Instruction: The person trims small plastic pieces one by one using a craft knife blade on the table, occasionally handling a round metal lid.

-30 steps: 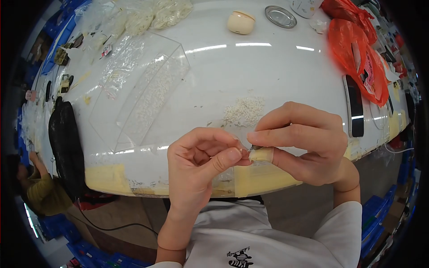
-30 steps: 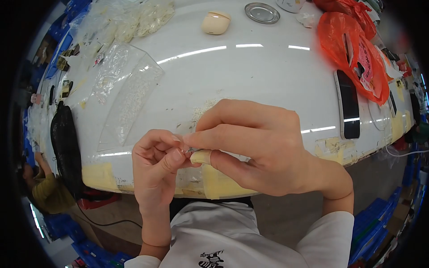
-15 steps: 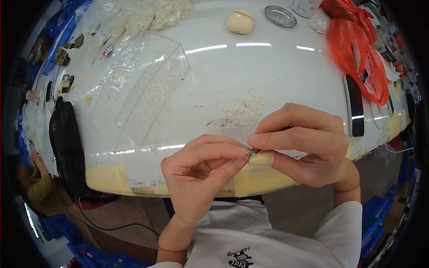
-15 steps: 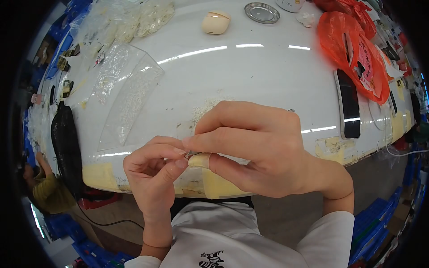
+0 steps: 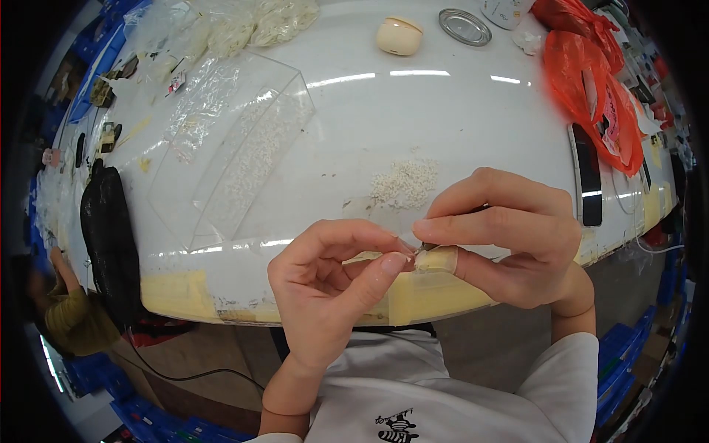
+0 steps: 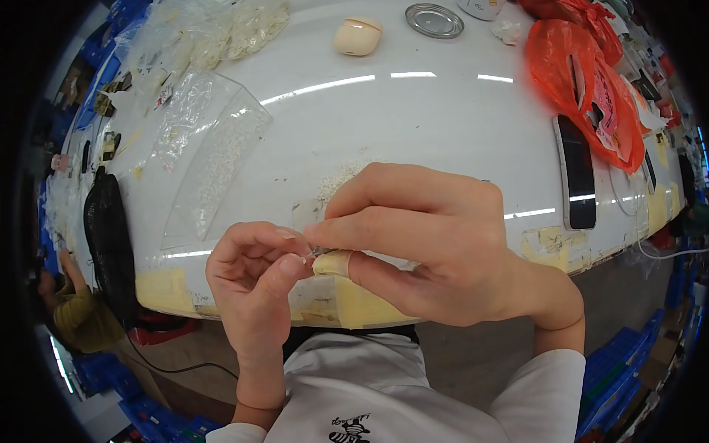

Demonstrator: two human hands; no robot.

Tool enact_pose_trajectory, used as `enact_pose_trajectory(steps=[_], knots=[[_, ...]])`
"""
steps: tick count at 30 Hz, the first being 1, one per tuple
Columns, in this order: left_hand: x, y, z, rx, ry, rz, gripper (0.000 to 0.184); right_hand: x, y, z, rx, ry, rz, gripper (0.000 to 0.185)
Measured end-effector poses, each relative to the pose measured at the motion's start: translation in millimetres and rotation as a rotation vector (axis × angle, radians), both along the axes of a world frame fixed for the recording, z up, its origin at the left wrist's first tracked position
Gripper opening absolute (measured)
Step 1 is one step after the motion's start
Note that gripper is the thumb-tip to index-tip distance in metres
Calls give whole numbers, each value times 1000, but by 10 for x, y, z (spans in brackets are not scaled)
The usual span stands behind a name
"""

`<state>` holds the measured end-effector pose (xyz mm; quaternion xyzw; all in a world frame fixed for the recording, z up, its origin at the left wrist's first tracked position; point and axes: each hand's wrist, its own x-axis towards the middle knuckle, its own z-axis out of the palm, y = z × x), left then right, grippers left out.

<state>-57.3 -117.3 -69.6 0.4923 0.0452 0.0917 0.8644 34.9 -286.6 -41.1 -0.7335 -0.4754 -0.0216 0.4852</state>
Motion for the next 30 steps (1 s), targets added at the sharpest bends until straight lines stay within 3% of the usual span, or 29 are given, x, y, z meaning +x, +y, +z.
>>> enact_pose_trajectory(steps=[15,30], knots=[[-12,5,91,204,-19,47,42,4,-2,-31,20,-109,38,39],[-7,19,96,231,-66,22,44,22,-2,-42,56,-131,75,33]])
